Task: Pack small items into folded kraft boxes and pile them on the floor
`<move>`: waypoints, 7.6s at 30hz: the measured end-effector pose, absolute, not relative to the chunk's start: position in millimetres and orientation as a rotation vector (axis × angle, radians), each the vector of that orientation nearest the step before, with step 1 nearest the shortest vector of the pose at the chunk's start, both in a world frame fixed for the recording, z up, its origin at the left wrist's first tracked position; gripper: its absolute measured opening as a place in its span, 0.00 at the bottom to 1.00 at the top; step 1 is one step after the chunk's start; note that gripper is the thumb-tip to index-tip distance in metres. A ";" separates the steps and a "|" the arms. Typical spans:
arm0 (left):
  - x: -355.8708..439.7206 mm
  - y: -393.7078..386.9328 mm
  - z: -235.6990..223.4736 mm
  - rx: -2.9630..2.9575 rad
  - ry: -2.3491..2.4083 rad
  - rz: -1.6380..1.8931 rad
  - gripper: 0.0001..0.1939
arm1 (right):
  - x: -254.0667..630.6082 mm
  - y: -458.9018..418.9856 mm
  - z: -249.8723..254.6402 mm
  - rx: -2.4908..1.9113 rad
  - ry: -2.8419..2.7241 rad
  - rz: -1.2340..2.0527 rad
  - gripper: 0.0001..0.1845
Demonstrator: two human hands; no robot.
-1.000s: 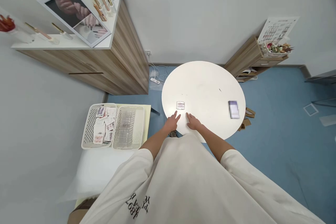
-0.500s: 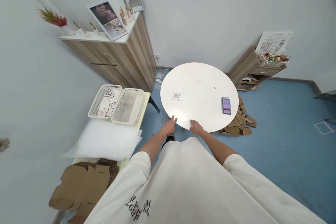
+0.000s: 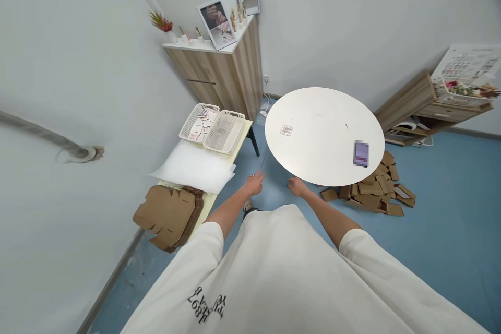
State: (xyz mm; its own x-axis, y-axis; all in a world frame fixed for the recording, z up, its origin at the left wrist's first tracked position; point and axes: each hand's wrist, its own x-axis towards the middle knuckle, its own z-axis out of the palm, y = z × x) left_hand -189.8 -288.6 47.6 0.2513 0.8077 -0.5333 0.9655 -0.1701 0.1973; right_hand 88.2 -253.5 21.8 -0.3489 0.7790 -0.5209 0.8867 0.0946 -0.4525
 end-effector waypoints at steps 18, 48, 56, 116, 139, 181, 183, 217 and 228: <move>-421.8 -337.9 38.6 1.909 1.830 -0.339 0.25 | -196.3 -302.2 31.2 1.611 2.230 -1.250 0.24; -442.2 -345.5 31.6 1.984 1.770 -0.025 0.19 | -270.8 -298.8 37.4 1.755 2.160 -1.301 0.22; -449.4 -349.4 23.1 1.956 1.767 0.081 0.22 | -267.1 -306.8 37.7 1.744 2.121 -1.374 0.21; -66.7 -144.2 28.1 1.945 1.610 -0.237 0.29 | 206.7 -75.2 -2.6 3.011 1.528 -1.499 0.24; -58.7 -89.5 -1.3 2.015 1.607 -0.180 0.41 | 189.8 -62.7 -4.4 1.972 1.995 -0.890 0.23; 22.9 -24.6 1.7 2.390 1.170 -0.344 0.30 | 205.0 -68.1 -4.0 2.215 1.736 -0.893 0.26; 23.1 -25.3 0.1 2.390 1.141 -0.360 0.30 | 202.0 -68.2 -3.8 2.195 1.760 -0.966 0.25; -96.8 85.8 -15.6 2.304 1.504 -0.139 0.30 | 196.4 -71.1 9.2 2.026 1.903 -0.830 0.27; -70.3 69.2 3.1 2.291 1.434 -0.013 0.27 | 193.2 -71.8 9.2 1.936 1.862 -0.857 0.27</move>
State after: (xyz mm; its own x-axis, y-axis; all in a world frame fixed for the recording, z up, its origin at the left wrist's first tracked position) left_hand -70.3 69.2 3.1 0.4638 0.8547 -0.2333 0.8588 -0.3691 0.3552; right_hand 193.2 -71.8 9.2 -0.0301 0.7876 -0.6155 0.9798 -0.0984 -0.1739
